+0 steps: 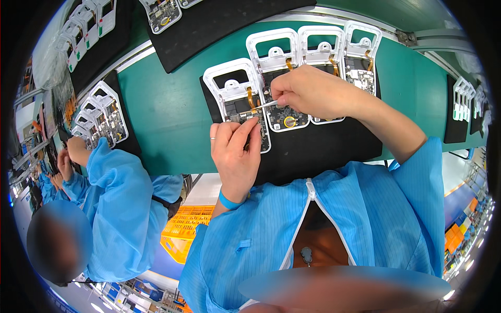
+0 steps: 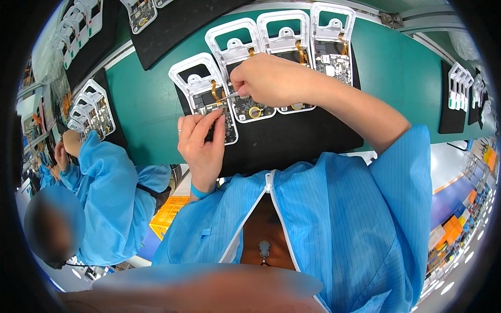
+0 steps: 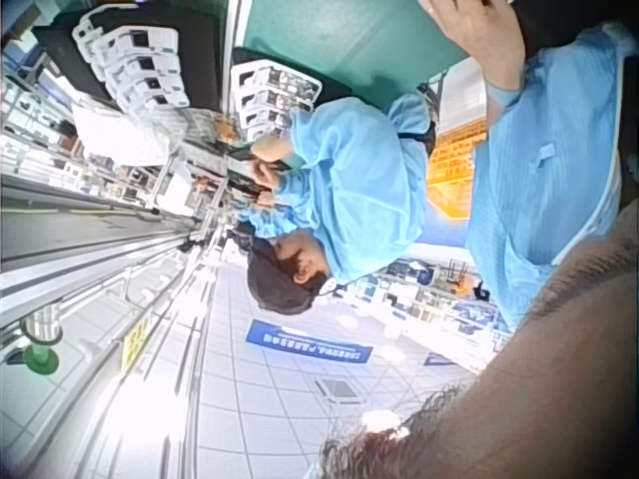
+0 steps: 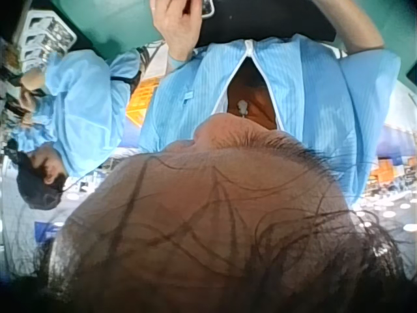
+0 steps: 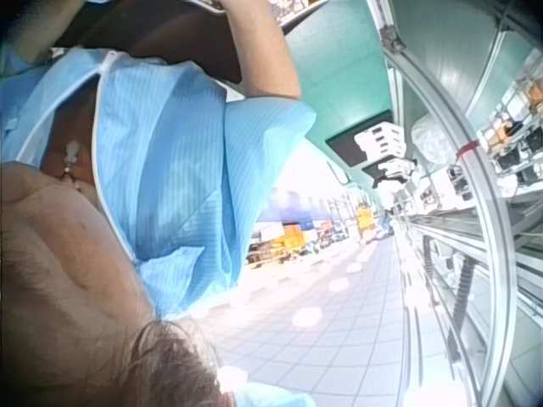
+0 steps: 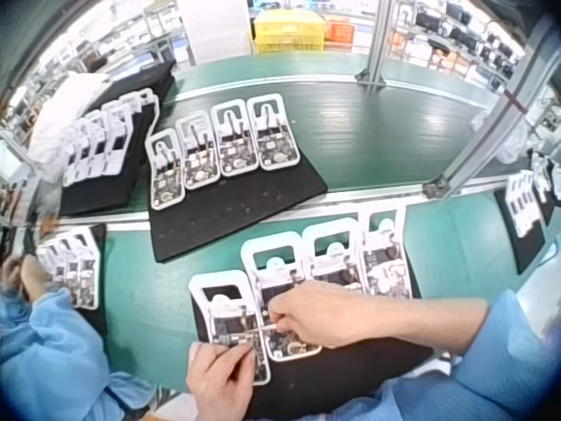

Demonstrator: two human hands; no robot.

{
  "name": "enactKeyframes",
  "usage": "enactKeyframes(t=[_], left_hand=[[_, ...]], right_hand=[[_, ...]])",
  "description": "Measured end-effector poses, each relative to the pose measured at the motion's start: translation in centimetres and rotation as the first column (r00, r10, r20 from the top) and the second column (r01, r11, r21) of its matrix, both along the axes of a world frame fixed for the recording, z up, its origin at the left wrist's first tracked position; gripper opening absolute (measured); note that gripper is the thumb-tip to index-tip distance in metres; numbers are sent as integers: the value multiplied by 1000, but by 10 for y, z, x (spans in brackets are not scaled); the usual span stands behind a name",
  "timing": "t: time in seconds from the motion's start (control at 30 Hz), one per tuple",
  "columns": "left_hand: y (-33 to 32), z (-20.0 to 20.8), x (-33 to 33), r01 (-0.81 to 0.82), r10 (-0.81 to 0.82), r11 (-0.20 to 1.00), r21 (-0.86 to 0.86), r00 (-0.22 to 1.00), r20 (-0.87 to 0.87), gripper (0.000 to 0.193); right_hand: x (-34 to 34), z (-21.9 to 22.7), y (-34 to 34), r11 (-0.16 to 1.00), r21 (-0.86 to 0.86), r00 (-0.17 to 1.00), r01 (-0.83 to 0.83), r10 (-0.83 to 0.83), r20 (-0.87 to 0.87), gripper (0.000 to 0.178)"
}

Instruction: The person assembles electronic components onto circuit boards by hand, taking components from a tray and placing them into a housing on the circuit board.

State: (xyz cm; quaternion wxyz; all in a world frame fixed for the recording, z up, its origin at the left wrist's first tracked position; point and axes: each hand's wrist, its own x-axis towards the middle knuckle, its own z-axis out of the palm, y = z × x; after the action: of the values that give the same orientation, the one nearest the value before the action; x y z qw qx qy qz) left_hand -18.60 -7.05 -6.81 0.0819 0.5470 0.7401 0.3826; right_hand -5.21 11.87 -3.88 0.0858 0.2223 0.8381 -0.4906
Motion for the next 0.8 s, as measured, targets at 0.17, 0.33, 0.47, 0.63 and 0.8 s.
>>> enactKeyframes(t=[0.17, 0.33, 0.47, 0.63, 0.8], left_hand=[[2, 0, -4, -22, 21, 999, 23, 998, 57, 22], [14, 8, -21, -84, 92, 995, -54, 982, 163, 15], [21, 10, -24, -91, 111, 990, -108, 973, 201, 13], [26, 9, -24, -88, 119, 987, -132, 962, 246, 11], [30, 8, -24, -95, 137, 983, -160, 952, 275, 11]], right_hand=[[-2, 1, 4, 999, 35, 1000, -14, 15, -10, 11], [0, 0, 5, 1000, 23, 1000, -10, 10, -21, 11], [-1, 4, 7, 999, 43, 1000, -24, 24, -9, 11], [-1, -2, 11, 996, 79, 998, -37, 41, -48, 11], [-5, 5, 16, 995, 57, 996, -79, 78, 33, 11]])
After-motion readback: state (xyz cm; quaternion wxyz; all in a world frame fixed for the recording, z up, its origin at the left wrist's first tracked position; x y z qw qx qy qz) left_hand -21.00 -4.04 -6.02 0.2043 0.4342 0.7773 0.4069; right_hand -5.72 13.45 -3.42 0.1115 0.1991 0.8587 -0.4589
